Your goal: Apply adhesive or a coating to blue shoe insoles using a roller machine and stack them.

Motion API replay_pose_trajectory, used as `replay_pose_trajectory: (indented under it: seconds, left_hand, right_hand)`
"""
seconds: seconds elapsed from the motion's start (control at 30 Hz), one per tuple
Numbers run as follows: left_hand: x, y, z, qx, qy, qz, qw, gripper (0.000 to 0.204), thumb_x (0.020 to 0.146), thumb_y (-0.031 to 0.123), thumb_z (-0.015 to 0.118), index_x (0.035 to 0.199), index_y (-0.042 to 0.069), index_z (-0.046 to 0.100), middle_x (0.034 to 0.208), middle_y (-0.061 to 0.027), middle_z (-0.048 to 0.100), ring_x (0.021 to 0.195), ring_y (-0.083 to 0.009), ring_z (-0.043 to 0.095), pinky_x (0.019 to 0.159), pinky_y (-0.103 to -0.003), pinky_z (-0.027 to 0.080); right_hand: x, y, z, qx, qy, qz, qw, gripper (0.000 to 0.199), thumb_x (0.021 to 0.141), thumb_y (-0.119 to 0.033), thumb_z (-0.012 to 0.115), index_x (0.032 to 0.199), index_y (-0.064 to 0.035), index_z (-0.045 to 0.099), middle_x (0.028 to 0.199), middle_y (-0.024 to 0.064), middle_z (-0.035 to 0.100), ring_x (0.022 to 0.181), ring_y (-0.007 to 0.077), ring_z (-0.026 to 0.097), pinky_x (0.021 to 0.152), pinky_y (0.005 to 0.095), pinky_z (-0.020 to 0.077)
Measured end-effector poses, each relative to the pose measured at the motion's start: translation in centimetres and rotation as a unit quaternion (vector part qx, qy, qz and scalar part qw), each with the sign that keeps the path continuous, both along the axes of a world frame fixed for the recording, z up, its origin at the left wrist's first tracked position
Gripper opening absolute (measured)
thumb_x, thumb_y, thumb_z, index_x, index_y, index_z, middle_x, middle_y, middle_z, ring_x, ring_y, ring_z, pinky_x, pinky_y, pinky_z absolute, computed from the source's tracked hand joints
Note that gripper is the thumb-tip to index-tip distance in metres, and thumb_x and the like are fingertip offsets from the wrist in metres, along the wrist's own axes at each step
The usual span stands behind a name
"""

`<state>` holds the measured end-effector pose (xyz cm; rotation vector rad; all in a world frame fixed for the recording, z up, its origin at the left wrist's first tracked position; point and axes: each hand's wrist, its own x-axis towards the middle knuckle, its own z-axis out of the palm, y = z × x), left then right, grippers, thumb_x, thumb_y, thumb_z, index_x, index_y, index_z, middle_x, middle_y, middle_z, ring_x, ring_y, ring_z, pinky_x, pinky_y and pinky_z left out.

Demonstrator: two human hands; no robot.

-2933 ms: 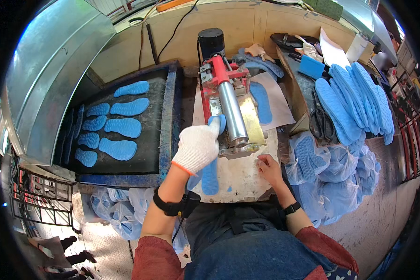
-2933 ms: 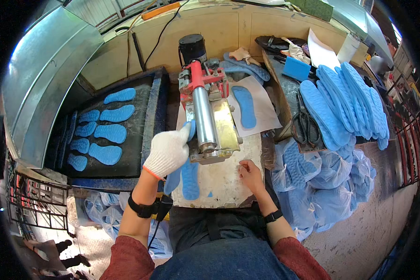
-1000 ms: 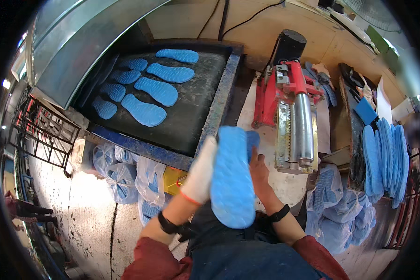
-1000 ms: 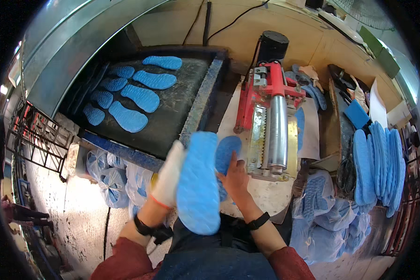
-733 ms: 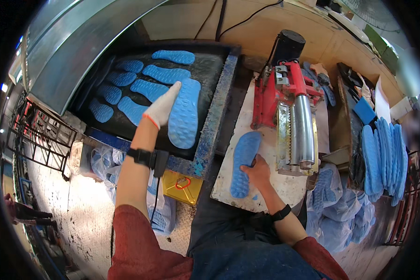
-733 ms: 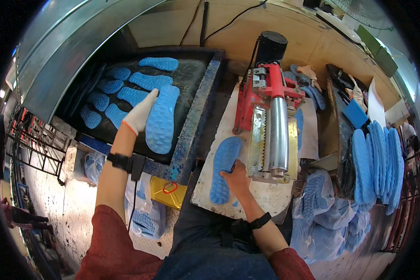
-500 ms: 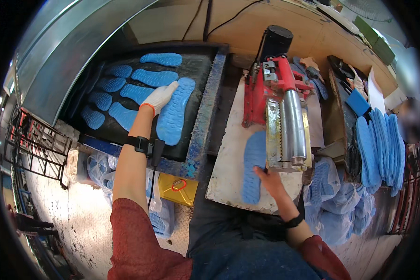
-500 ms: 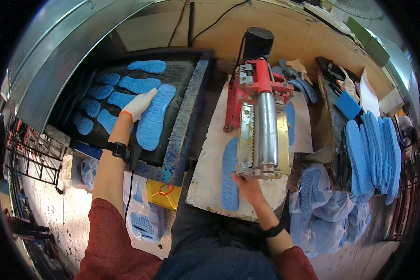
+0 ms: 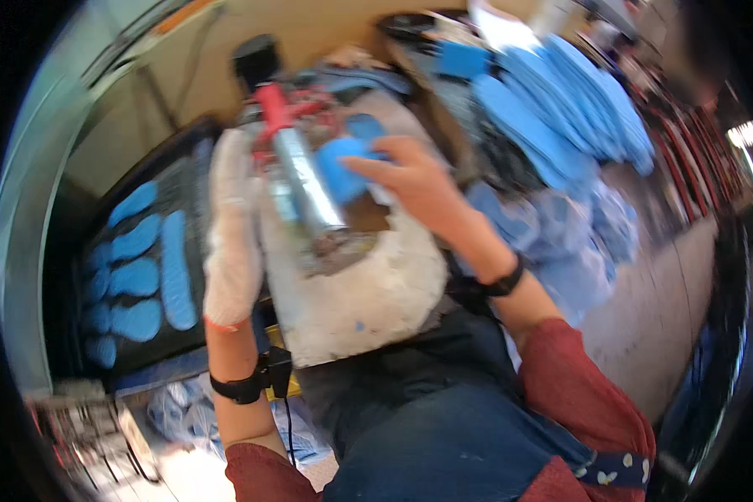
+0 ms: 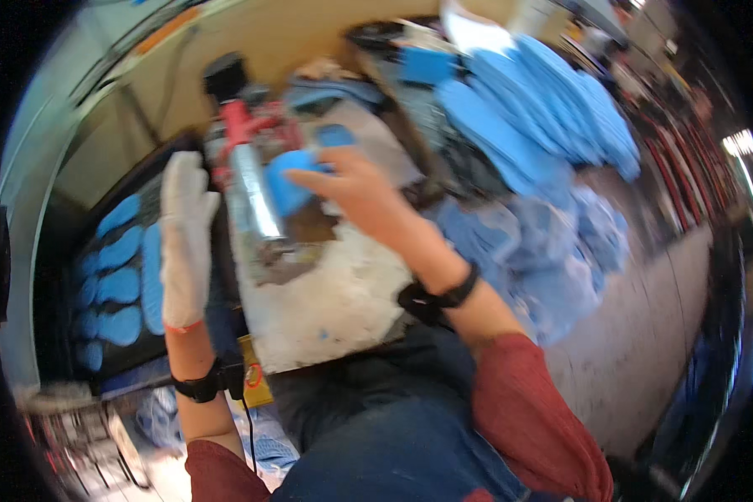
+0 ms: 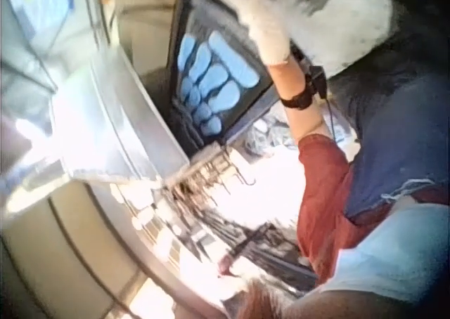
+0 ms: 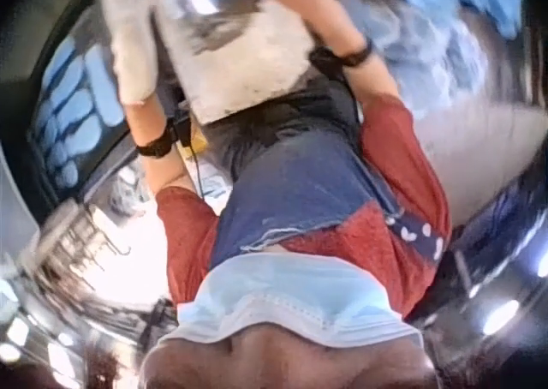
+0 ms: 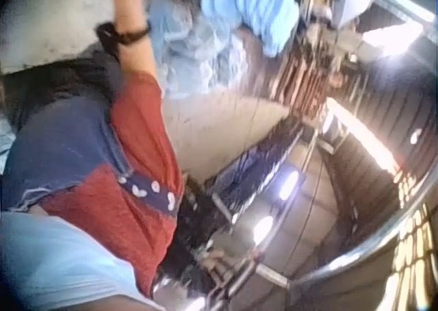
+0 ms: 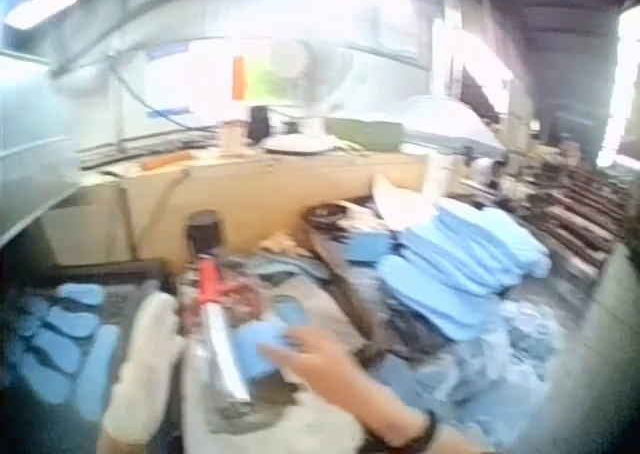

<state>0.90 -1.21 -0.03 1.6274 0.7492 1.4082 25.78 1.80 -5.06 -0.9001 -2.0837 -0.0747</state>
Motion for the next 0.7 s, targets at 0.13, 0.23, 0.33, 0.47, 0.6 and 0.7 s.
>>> replay_pose_trajectory:
  seconds: [0.13,0.23,0.33,0.47,0.6,0.7]
  left_hand:
    - [0.9,1.7,-2.3,0.023,0.047,0.093,0.994,0.086,0.094,0.064,0.033,0.15,0.001,0.015,0.155,-0.0165,0.02,0.144,-0.0315,0.017,0.116,-0.046,0.014]
    - [0.3,1.6,-6.9,0.017,0.063,0.155,0.986,0.088,0.093,0.068,0.027,0.148,0.0,0.019,0.146,-0.0168,0.033,0.139,-0.0294,0.027,0.115,-0.043,0.019]
    - [-1.6,-1.1,-7.8,-0.086,-0.008,0.136,0.987,0.083,0.095,0.067,0.02,0.146,0.001,0.026,0.128,-0.0113,0.044,0.123,-0.0243,0.042,0.11,-0.041,0.027]
    - [-2.7,-3.6,-12.4,-0.177,-0.082,0.084,0.977,0.074,0.098,0.061,0.015,0.146,0.007,0.033,0.144,-0.0094,0.037,0.133,-0.0224,0.035,0.112,-0.038,0.025]
    - [-2.0,-7.0,-11.0,-0.317,-0.221,0.05,0.921,0.074,0.099,0.059,0.022,0.147,0.003,0.028,0.144,-0.0091,0.039,0.131,-0.0212,0.038,0.112,-0.035,0.027]
    - [-4.1,-8.8,-9.9,-0.315,-0.238,0.095,0.914,0.074,0.1,0.056,0.023,0.144,-0.003,0.03,0.143,-0.0112,0.041,0.131,-0.0206,0.039,0.112,-0.034,0.027]
  right_hand:
    - [-0.4,-3.9,-1.6,-0.043,0.177,0.027,0.983,0.053,0.082,0.0,0.065,0.132,-0.0107,0.052,0.106,0.0119,0.061,0.091,0.0223,0.061,0.08,0.032,0.0492]
    - [0.7,-6.8,-5.9,-0.138,0.339,-0.037,0.93,0.039,0.087,-0.004,0.06,0.125,-0.0088,0.054,0.096,0.0105,0.062,0.085,0.0217,0.061,0.075,0.0314,0.0486]
    - [0.4,-6.6,-11.6,-0.329,0.38,-0.133,0.854,0.027,0.092,-0.01,0.053,0.12,-0.0095,0.055,0.086,0.0106,0.062,0.076,0.0206,0.062,0.071,0.0322,0.0484]
    - [-1.2,-5.4,-15.8,-0.374,0.168,-0.168,0.896,0.035,0.093,-0.013,0.047,0.128,-0.0126,0.048,0.093,0.018,0.065,0.085,0.0344,0.064,0.075,0.0416,0.0492]
    - [-0.7,-5.3,-23.7,-0.311,-0.009,-0.218,0.925,0.023,0.075,-0.008,0.059,0.097,-0.003,0.064,0.082,0.0213,0.061,0.077,0.0423,0.059,0.068,0.0482,0.0472]
    - [-0.6,-5.2,-24.8,-0.282,0.085,-0.166,0.941,0.022,0.072,-0.006,0.063,0.093,-0.0034,0.066,0.084,0.0191,0.063,0.08,0.0401,0.06,0.069,0.046,0.0487]
